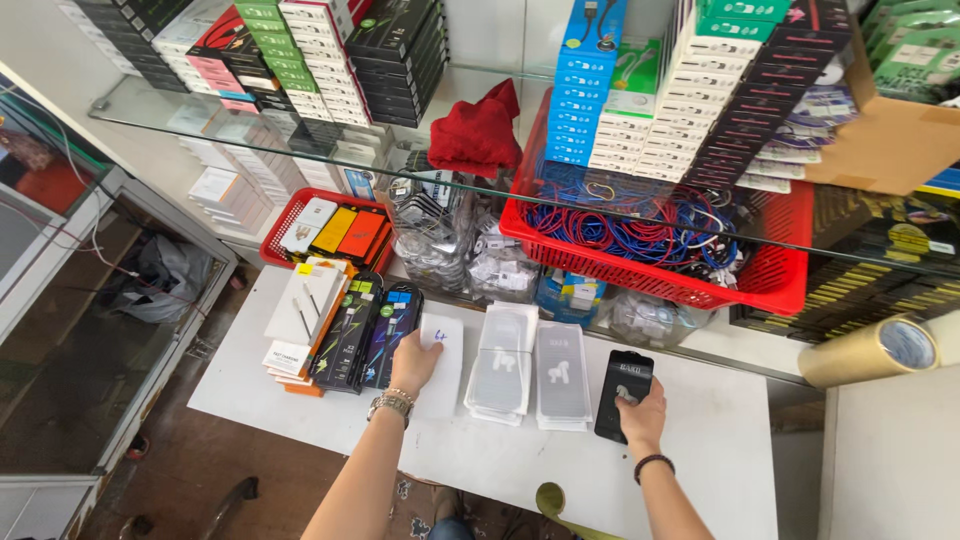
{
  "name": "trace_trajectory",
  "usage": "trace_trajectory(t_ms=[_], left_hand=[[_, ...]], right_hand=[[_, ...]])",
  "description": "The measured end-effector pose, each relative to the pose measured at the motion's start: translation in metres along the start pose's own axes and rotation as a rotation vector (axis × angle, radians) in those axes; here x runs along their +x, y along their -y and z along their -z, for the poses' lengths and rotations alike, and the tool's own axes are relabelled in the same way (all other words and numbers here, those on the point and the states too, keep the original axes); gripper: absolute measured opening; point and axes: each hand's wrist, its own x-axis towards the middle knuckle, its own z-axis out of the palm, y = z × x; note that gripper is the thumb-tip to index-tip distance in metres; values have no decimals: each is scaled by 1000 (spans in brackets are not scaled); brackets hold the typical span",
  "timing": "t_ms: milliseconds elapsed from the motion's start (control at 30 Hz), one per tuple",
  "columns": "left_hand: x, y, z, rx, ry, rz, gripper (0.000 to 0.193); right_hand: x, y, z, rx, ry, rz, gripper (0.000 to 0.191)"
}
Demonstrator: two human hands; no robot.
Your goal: The person wipes packaged phone accessory boxes with a red cloth, then stacks clear phone cases and black phone cases into piles on the counter, arranging them one at a time.
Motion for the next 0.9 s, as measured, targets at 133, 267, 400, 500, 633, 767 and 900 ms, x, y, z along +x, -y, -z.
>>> trace_trajectory(t_ms=[133, 267, 400, 500, 633, 767, 900], left_hand=[[12, 7, -10, 188, -78, 54, 46], [22, 9, -24, 149, -59, 4, 56], [30, 8, -30, 167, -5, -24, 62], [33, 12, -33, 232, 20, -71, 78], [27, 27, -41, 600, -240, -634, 84], [15, 46, -45, 675, 235, -521, 59], [6, 58, -36, 702, 408, -458, 67]], right_hand=[[-12, 10, -17, -435, -81, 91, 88], [-17, 18, -29, -420, -147, 227, 81], [-27, 29, -51, -251, 129, 187, 78], [-34, 43, -69, -404, 277, 99, 91], [-32, 58, -81, -558, 300, 22, 112], [-26, 66, -86, -511, 393, -134, 118], [-31, 72, -91, -386, 379, -194, 111]])
